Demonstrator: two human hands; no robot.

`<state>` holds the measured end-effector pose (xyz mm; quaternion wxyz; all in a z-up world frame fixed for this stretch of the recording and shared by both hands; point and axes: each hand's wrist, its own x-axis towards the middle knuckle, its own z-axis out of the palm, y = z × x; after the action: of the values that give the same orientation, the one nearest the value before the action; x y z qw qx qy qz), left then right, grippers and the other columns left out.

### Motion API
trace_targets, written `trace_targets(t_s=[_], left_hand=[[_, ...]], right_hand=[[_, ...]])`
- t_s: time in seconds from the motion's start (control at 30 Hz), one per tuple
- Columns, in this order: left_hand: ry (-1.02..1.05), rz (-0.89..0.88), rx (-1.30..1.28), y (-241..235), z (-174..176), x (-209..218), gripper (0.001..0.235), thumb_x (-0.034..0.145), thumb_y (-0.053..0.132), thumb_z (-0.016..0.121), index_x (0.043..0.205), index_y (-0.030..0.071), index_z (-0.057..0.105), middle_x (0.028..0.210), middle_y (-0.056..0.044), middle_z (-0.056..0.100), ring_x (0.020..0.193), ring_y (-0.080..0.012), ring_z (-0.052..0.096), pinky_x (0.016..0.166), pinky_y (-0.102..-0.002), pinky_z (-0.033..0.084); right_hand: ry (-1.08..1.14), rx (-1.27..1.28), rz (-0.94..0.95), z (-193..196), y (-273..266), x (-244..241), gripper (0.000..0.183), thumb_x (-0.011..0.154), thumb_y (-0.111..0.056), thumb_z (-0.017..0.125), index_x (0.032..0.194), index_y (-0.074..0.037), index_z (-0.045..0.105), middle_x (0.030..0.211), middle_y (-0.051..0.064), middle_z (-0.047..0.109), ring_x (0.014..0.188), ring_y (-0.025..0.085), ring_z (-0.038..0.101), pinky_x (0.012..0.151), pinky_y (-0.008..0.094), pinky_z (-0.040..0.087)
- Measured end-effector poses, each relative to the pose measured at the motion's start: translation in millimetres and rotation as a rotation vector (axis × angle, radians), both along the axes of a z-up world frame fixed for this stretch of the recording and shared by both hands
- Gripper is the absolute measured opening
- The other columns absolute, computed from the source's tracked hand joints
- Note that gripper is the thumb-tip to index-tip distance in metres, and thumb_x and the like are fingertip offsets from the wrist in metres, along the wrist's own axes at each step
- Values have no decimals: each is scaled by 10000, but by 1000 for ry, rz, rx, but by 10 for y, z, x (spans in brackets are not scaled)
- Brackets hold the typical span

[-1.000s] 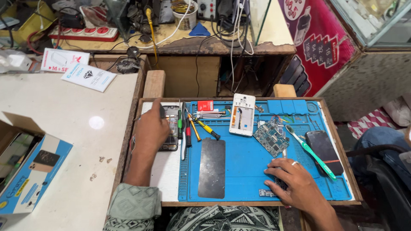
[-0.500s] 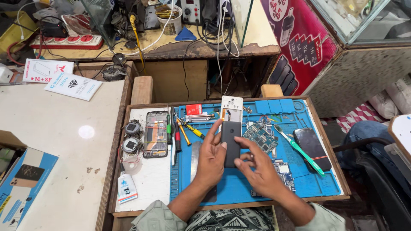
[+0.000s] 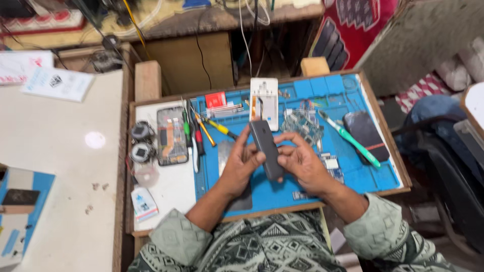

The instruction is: The person disassembles a white smartphone, removes the screen and internal components, and handles the battery and frame. They place the battery into the frame and continue to manipulate the phone parts on a blue work mat.

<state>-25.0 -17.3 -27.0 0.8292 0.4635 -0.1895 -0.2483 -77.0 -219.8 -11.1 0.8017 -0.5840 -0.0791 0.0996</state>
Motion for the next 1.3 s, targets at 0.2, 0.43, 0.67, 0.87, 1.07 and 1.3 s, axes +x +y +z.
trace_targets(t_s=[0.2,0.43,0.67,0.87,1.07,1.3], left_hand=[[-27,147,-2,-36,61,62,887,994,140,693,1683,173,137,1359,-196,602,1247,-220,609,1063,-373,510],[22,134,81,-38,25,53,886,984,148,690,1673,180,132,1313,-190,612,1150,-211,654,984,-358,546],[294,96,64,-25,29,107,744,1004,433,558,1591,143,204,1248,-187,657,1075,-258,716,906,-393,606],[255,91,202,-37,34,111,774,961,480,584,1536,102,229,1184,-213,687,989,-257,757,824,-354,645],[239,95,264,-42,11,128,818,934,464,620,1528,89,199,1158,-197,702,968,-241,760,791,-333,649],[268,127,253,-63,20,117,809,926,414,660,1528,101,221,1141,-158,713,917,-211,743,741,-305,607]], right_hand=[[-166,-352,-110,65,111,-19,393,990,-29,598,1378,2,541,1186,125,668,888,113,675,753,274,591],[-141,-411,-25,101,21,8,431,933,-12,611,1361,7,556,1154,133,728,949,125,715,845,277,603],[-291,-519,-86,171,31,-20,379,961,-71,646,1331,5,614,1024,126,765,901,149,783,806,285,635],[-529,-708,-206,219,34,-34,279,946,-103,695,1210,-14,721,914,103,754,782,149,739,707,276,599],[-602,-728,-240,243,36,-35,255,942,-107,700,1179,-18,729,878,93,725,766,152,723,686,280,590],[-660,-810,-298,320,51,-52,242,898,-136,740,1118,-33,748,867,99,730,755,206,732,668,315,575]])
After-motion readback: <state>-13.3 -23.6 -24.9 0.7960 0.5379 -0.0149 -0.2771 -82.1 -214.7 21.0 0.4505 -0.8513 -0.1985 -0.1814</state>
